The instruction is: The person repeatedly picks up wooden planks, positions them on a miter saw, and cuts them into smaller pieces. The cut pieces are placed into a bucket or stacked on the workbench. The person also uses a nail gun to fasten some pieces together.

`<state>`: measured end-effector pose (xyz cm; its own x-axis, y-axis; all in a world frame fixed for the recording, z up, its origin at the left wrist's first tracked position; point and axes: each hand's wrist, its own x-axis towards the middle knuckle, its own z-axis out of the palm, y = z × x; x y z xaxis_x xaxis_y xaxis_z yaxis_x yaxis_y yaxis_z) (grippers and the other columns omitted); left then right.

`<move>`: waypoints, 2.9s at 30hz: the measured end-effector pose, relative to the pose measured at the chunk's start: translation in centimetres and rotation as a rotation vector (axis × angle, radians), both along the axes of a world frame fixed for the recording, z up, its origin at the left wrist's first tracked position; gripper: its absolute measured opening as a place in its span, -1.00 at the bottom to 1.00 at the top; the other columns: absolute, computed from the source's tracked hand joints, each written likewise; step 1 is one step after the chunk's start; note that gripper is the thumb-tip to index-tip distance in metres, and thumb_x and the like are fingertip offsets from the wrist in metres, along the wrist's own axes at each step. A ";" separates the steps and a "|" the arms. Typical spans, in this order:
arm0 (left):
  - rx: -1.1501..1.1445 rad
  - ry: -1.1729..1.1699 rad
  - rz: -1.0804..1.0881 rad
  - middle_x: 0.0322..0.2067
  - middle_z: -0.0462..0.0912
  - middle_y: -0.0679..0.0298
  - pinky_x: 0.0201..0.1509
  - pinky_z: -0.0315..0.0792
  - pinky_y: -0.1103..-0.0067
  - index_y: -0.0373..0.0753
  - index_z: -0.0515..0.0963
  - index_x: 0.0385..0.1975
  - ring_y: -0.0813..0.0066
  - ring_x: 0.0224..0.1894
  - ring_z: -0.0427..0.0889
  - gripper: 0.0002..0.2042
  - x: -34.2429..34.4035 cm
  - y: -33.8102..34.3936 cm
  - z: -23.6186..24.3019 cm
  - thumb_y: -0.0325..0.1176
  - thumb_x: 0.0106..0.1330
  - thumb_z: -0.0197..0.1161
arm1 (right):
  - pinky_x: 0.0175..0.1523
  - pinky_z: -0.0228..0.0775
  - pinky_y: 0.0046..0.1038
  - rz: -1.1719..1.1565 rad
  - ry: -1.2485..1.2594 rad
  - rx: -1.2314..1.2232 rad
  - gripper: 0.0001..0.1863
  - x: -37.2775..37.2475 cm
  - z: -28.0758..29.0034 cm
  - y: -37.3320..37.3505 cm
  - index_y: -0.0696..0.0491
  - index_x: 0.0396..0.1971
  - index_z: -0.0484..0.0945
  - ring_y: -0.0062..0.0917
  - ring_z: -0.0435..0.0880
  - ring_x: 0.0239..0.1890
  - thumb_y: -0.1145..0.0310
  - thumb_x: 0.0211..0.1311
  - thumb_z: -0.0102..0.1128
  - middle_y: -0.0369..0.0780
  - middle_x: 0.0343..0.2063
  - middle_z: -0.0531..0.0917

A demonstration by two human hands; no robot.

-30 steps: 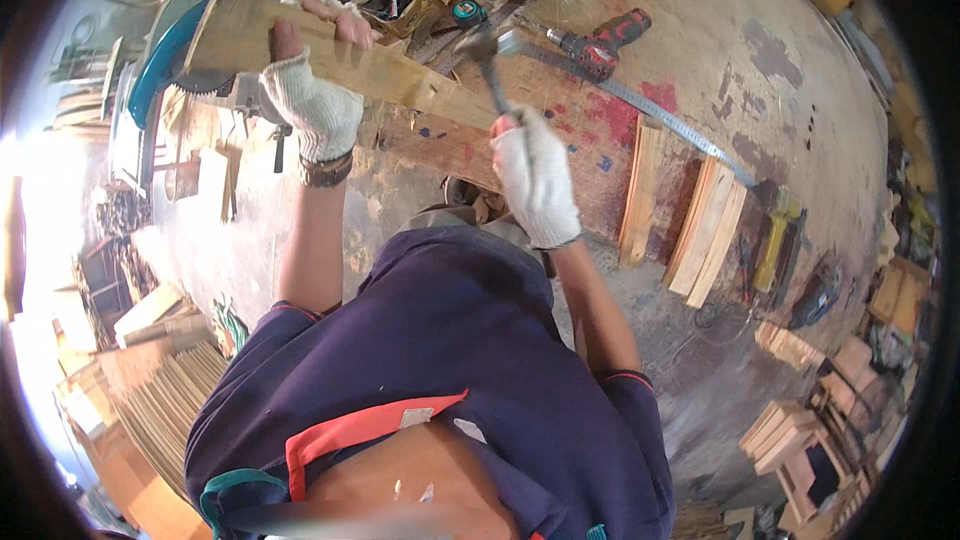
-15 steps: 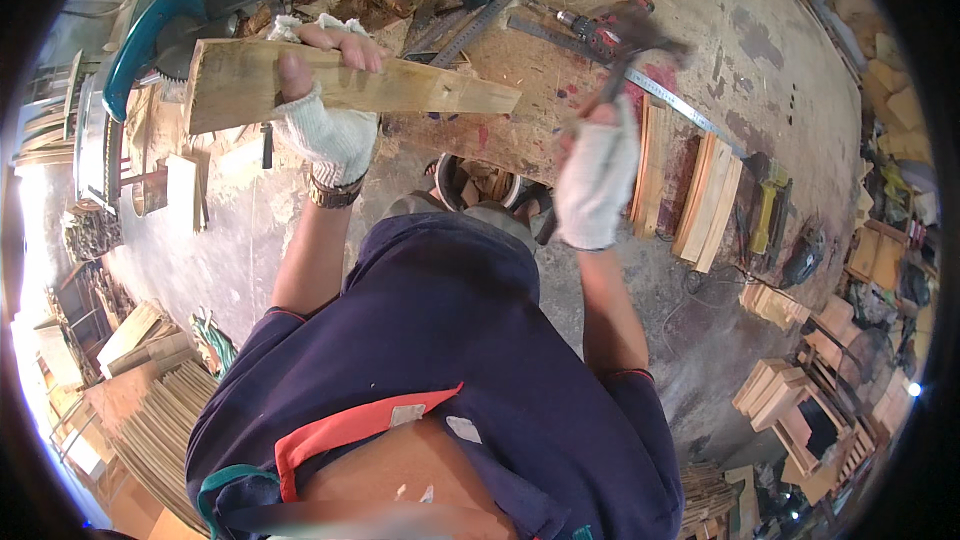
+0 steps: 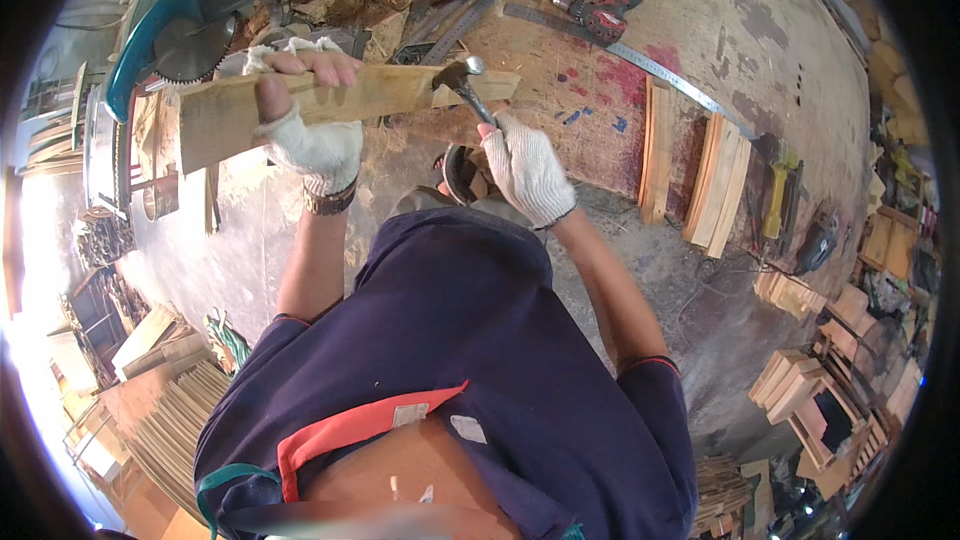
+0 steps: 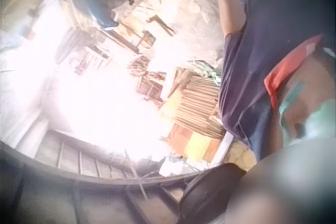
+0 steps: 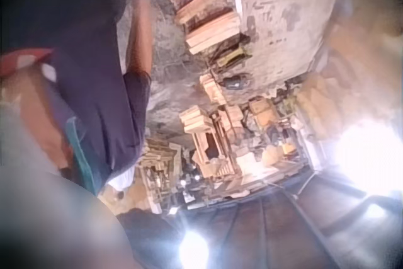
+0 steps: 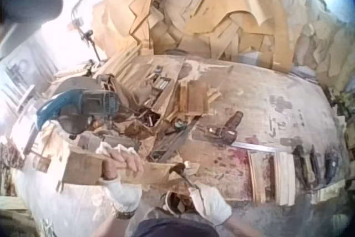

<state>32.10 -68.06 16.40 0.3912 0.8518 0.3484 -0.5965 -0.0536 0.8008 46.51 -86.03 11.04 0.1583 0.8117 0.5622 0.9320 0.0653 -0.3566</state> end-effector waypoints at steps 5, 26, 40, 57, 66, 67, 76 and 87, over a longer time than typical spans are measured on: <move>0.035 0.021 -0.001 -0.45 0.50 0.23 -0.04 0.41 0.24 -0.13 0.40 -0.20 0.27 -0.34 0.50 -0.62 -0.6 -1.1 0.4 0.10 0.52 0.10 | -0.41 0.40 -0.29 -0.206 1.194 -0.099 -0.66 2.1 1.9 -1.6 0.17 -0.21 0.59 -0.36 0.60 -0.55 0.16 0.52 0.07 -0.12 -0.55 0.56; 0.077 -0.049 0.115 -0.52 0.54 0.18 -0.33 0.53 0.38 -0.35 0.46 -0.25 0.35 -0.47 0.59 -0.85 6.2 1.0 2.4 -0.42 0.46 0.27 | -0.36 0.48 -0.43 -0.198 0.544 -0.188 -0.68 1.6 9.4 -1.5 0.14 -0.05 0.54 -0.42 0.66 -0.51 0.20 0.43 0.29 -0.16 -0.51 0.64; 0.294 0.235 0.269 -0.54 0.59 0.24 -0.38 0.54 0.45 -0.33 0.49 -0.28 0.41 -0.51 0.61 -0.83 9.0 2.3 2.3 -0.41 0.46 0.34 | -0.36 0.51 -0.35 -0.263 0.321 -0.204 -0.62 1.8 8.0 -2.2 0.11 -0.09 0.56 -0.24 0.73 -0.50 0.04 0.53 0.11 -0.09 -0.56 0.61; -0.474 -0.186 0.579 -0.35 0.59 0.30 -0.14 0.62 0.31 -0.09 0.46 -0.17 0.26 -0.35 0.60 -0.78 -0.3 4.8 -6.1 -0.08 0.48 0.13 | -0.40 0.44 -0.24 -0.642 0.607 -0.334 -0.76 1.6 -6.9 -9.3 0.15 -0.23 0.59 -0.11 0.69 -0.53 0.25 0.46 0.19 -0.04 -0.61 0.63; -1.292 0.472 0.016 -0.33 0.58 0.29 -0.27 0.58 0.39 -0.16 0.44 0.13 0.48 -0.29 0.58 -0.54 -10.0 -3.8 -28.4 0.02 0.45 0.32 | -0.36 0.50 -0.14 -0.392 0.569 -0.411 -0.77 0.6 -9.1 -8.9 0.10 -0.14 0.57 -0.05 0.75 -0.41 0.22 0.47 0.16 -0.01 -0.50 0.72; -1.121 0.646 -0.029 -0.34 0.59 0.32 -0.25 0.59 0.38 -0.12 0.49 0.04 0.47 -0.29 0.59 -0.55 -10.5 -3.8 -29.9 0.09 0.40 0.34 | -0.36 0.50 -0.12 -0.345 0.558 -0.430 -0.76 0.6 -9.4 -7.8 0.09 -0.14 0.56 -0.03 0.74 -0.42 0.22 0.47 0.16 0.00 -0.51 0.71; -0.629 1.136 -0.045 -0.51 0.51 0.35 -0.30 0.52 0.39 -0.16 0.57 0.09 0.48 -0.45 0.52 -0.41 -12.3 -3.8 -37.8 0.28 0.44 0.16 | -0.46 0.43 -0.07 -0.083 0.572 -0.139 -0.68 -1.4 -11.1 -1.0 0.13 -0.12 0.52 0.04 0.67 -0.50 0.14 0.56 0.02 0.05 -0.58 0.64; -1.172 0.737 0.039 -0.61 0.50 0.37 -0.53 0.34 0.52 -0.20 0.63 -0.31 0.54 -0.58 0.49 -0.44 -11.1 -3.5 -38.6 0.29 0.38 0.25 | -0.48 0.44 -0.05 -0.286 0.434 -0.246 -0.58 -0.6 -18.3 -1.6 0.08 -0.27 0.50 0.00 0.65 -0.56 -0.01 0.56 -0.04 0.03 -0.65 0.61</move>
